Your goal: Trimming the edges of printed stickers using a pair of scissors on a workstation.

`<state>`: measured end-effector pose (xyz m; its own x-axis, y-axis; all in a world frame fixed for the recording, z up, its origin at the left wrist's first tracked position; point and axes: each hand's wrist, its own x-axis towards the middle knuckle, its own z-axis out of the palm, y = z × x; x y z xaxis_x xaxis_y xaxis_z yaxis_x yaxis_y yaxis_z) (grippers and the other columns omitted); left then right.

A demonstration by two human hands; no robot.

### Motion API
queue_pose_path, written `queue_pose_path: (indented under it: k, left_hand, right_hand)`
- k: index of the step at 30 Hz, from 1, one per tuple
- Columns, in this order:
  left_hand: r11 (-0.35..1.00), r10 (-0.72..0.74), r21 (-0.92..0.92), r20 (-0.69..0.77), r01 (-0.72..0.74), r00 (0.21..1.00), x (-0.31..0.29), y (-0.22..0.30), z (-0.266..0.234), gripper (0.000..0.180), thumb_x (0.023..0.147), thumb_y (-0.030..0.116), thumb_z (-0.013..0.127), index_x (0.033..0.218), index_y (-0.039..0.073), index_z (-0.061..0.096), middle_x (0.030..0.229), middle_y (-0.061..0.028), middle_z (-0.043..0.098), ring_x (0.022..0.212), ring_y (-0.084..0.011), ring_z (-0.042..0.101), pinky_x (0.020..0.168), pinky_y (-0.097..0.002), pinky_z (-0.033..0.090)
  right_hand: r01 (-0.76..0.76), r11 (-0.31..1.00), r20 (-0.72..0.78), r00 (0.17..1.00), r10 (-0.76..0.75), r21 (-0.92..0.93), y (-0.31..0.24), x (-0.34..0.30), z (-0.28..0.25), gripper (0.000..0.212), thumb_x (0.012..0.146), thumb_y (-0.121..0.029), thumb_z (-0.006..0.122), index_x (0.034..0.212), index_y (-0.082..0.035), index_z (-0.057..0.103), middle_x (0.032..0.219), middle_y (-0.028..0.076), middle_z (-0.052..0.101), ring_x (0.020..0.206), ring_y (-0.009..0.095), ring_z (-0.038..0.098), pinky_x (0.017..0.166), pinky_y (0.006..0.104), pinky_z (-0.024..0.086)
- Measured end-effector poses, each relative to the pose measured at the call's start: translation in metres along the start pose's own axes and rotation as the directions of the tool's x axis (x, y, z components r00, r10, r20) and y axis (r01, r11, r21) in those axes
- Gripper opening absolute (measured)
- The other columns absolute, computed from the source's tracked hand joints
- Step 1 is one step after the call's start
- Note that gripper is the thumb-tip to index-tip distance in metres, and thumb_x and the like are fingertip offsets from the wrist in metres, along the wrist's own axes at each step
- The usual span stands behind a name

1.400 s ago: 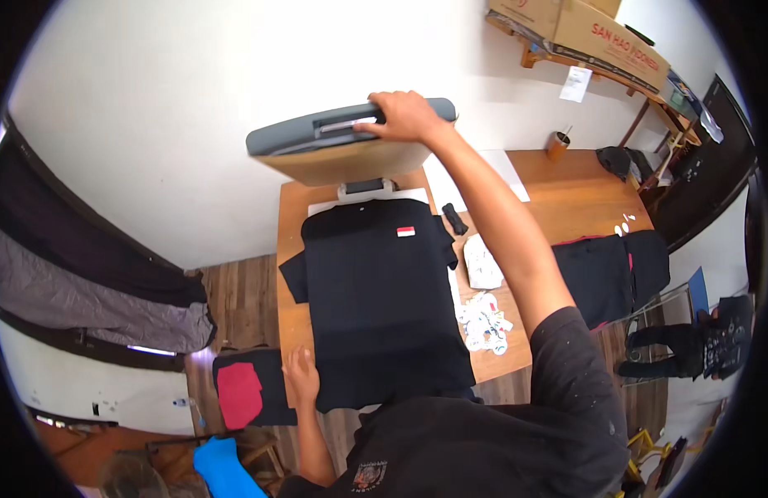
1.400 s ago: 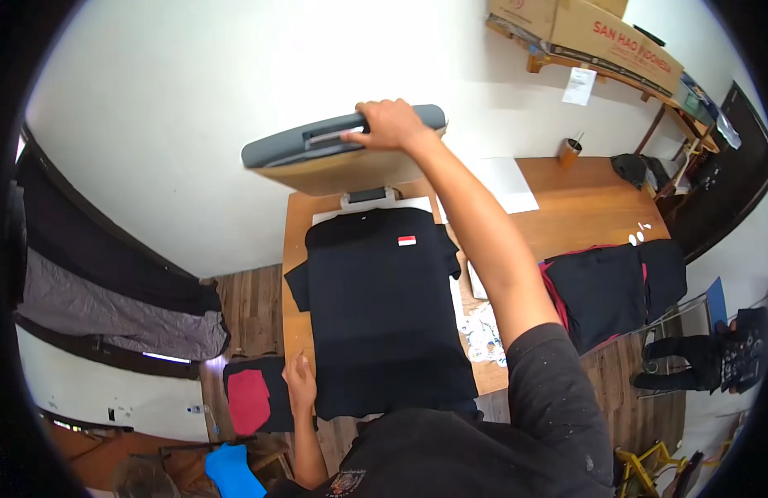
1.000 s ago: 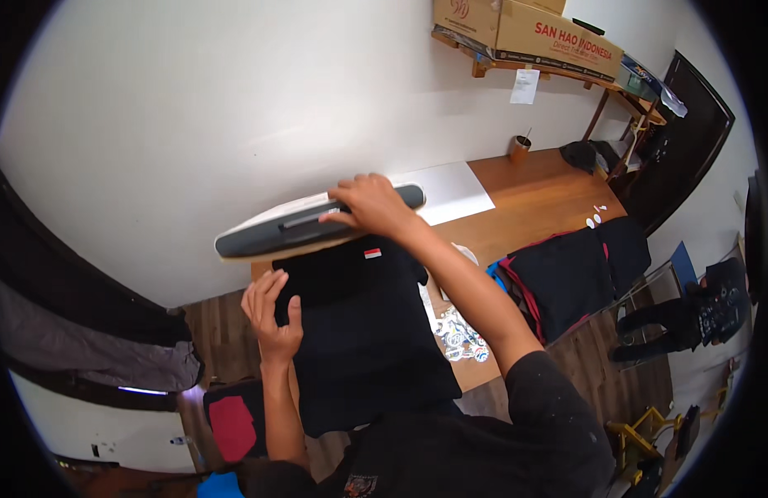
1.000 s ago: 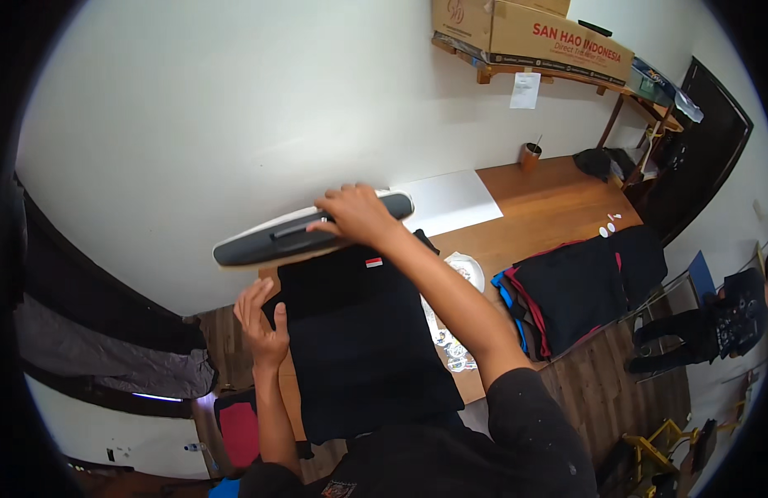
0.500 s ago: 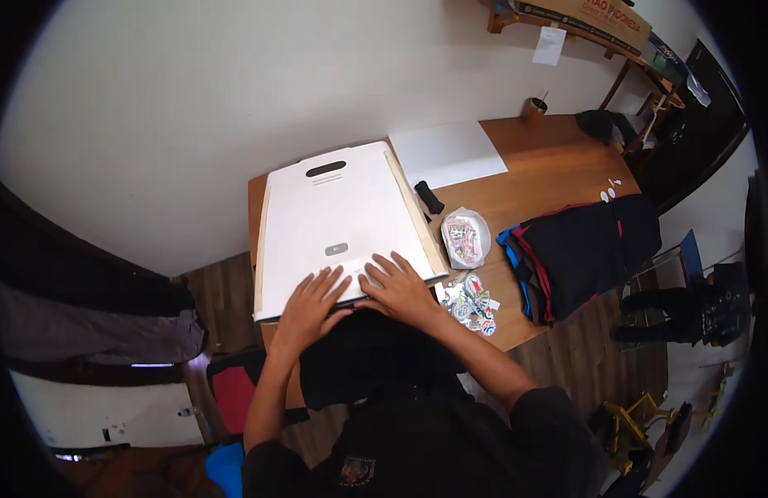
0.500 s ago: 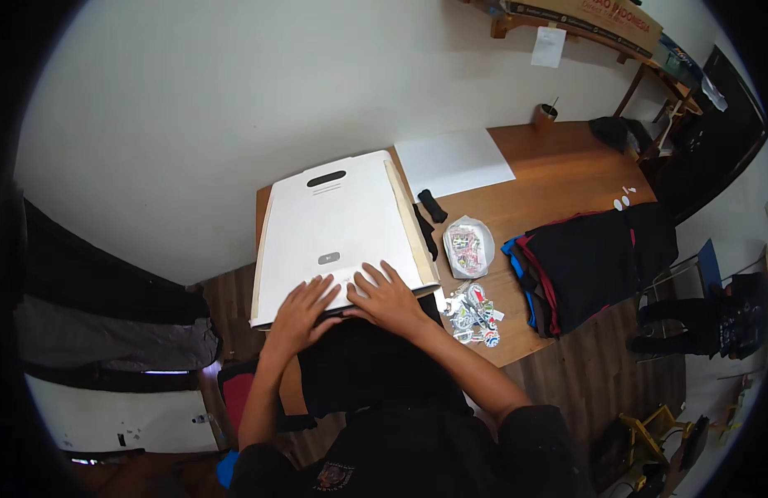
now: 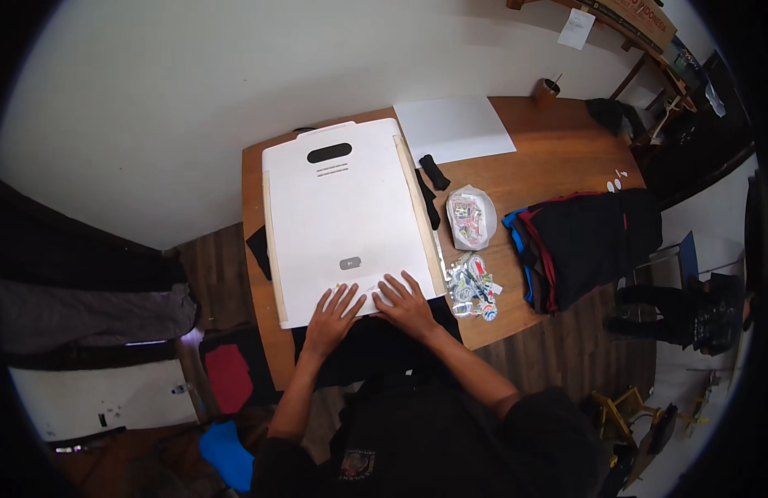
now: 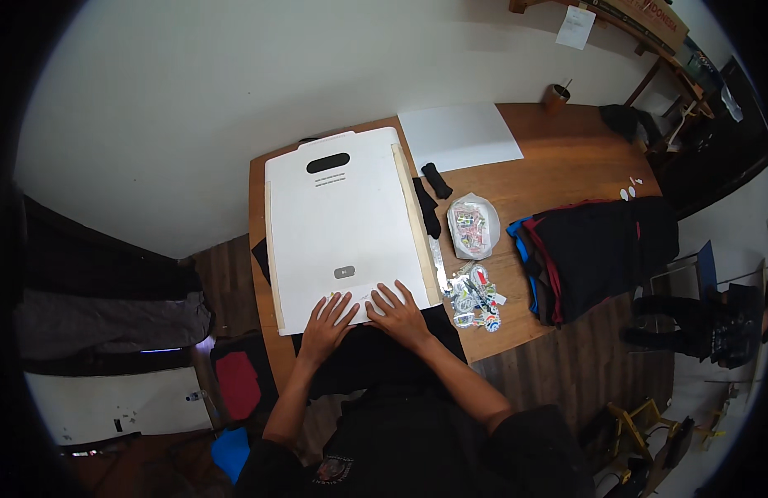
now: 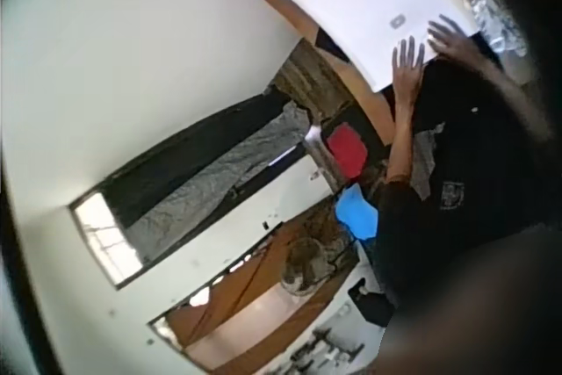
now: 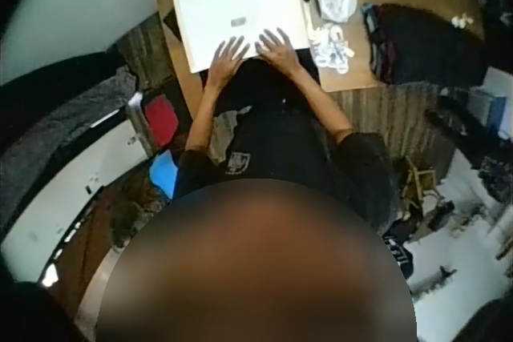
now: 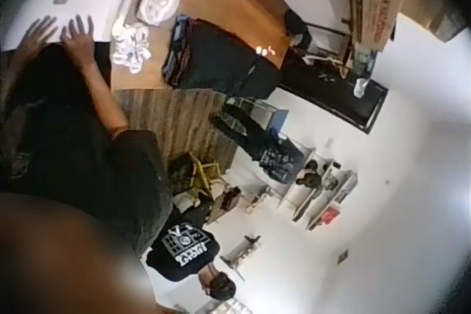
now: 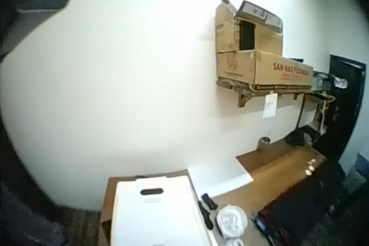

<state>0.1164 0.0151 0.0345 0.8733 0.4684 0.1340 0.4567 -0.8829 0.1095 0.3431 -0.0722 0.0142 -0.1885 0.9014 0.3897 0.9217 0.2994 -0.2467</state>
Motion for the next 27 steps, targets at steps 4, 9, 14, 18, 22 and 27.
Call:
queue_pose_path:
  k: [4, 9, 14, 18, 22, 27]
  left_hand:
    - [1.000, -0.001, 0.000, -0.013, 0.001, 1.000, -0.008, 0.001, 0.015, 0.059, 0.091, 0.031, 0.067, 0.147, 0.024, 0.048, 0.154, -0.0033, 0.043, 0.140, -0.0243, 0.042, 0.116, -0.0449, 0.033]
    - [1.000, -0.006, -0.001, -0.012, 0.006, 1.000, -0.005, 0.005, 0.021, 0.061, 0.090, 0.028, 0.067, 0.147, 0.025, 0.047, 0.154, -0.0032, 0.043, 0.140, -0.0234, 0.043, 0.116, -0.0438, 0.033]
    - [0.959, -0.097, -0.270, -0.027, 0.086, 0.995, -0.003, 0.022, -0.015, 0.067, 0.084, 0.035, 0.075, 0.145, 0.022, 0.051, 0.150, -0.0045, 0.048, 0.138, -0.0243, 0.045, 0.113, -0.0442, 0.034]
    - [0.882, -0.330, -0.426, -0.253, 0.202, 0.909, 0.015, -0.004, -0.011, 0.078, 0.069, 0.046, 0.086, 0.134, 0.010, 0.061, 0.143, -0.0145, 0.054, 0.132, -0.0320, 0.050, 0.111, -0.0502, 0.033]
    - [0.822, -0.539, -0.402, -0.318, 0.404, 0.780, 0.034, -0.022, 0.004, 0.058, 0.095, 0.033, 0.064, 0.144, 0.007, 0.048, 0.150, -0.0162, 0.044, 0.140, -0.0321, 0.039, 0.117, -0.0499, 0.024]
    - [0.800, -0.575, -0.396, -0.296, 0.450, 0.763, 0.034, -0.021, 0.014, 0.054, 0.097, 0.036, 0.061, 0.141, 0.006, 0.052, 0.149, -0.0157, 0.045, 0.139, -0.0322, 0.040, 0.117, -0.0491, 0.025]
  right_hand:
    - [0.020, 0.999, -0.003, 1.000, -0.020, -0.043, 0.000, -0.012, 0.015, 0.037, 0.088, -0.039, 0.068, 0.118, -0.018, 0.060, 0.128, 0.006, 0.061, 0.133, 0.025, 0.050, 0.115, 0.0527, 0.033]
    - [0.038, 0.998, 0.002, 0.999, -0.038, -0.044, 0.007, -0.015, 0.012, 0.038, 0.086, -0.037, 0.070, 0.118, -0.018, 0.062, 0.129, 0.006, 0.061, 0.133, 0.024, 0.050, 0.115, 0.0522, 0.033]
    - [-0.075, 0.984, 0.016, 0.997, 0.074, 0.158, -0.010, -0.012, -0.019, 0.048, 0.079, -0.039, 0.078, 0.115, -0.011, 0.066, 0.125, 0.013, 0.060, 0.130, 0.030, 0.050, 0.114, 0.0520, 0.032]
    - [-0.160, 0.959, 0.022, 0.987, 0.159, 0.232, 0.009, 0.023, -0.011, 0.042, 0.093, -0.035, 0.063, 0.127, -0.009, 0.061, 0.133, 0.015, 0.055, 0.133, 0.032, 0.047, 0.115, 0.0496, 0.030]
    - [-0.144, 0.980, 0.021, 0.990, 0.142, 0.134, 0.018, 0.057, 0.006, 0.044, 0.099, -0.035, 0.055, 0.140, -0.018, 0.054, 0.145, 0.014, 0.048, 0.141, 0.033, 0.038, 0.118, 0.0505, 0.024]
    - [-0.144, 0.989, 0.073, 0.987, 0.141, 0.034, 0.015, 0.064, 0.000, 0.046, 0.101, -0.042, 0.048, 0.144, -0.024, 0.053, 0.151, 0.012, 0.044, 0.144, 0.035, 0.032, 0.119, 0.0511, 0.020]
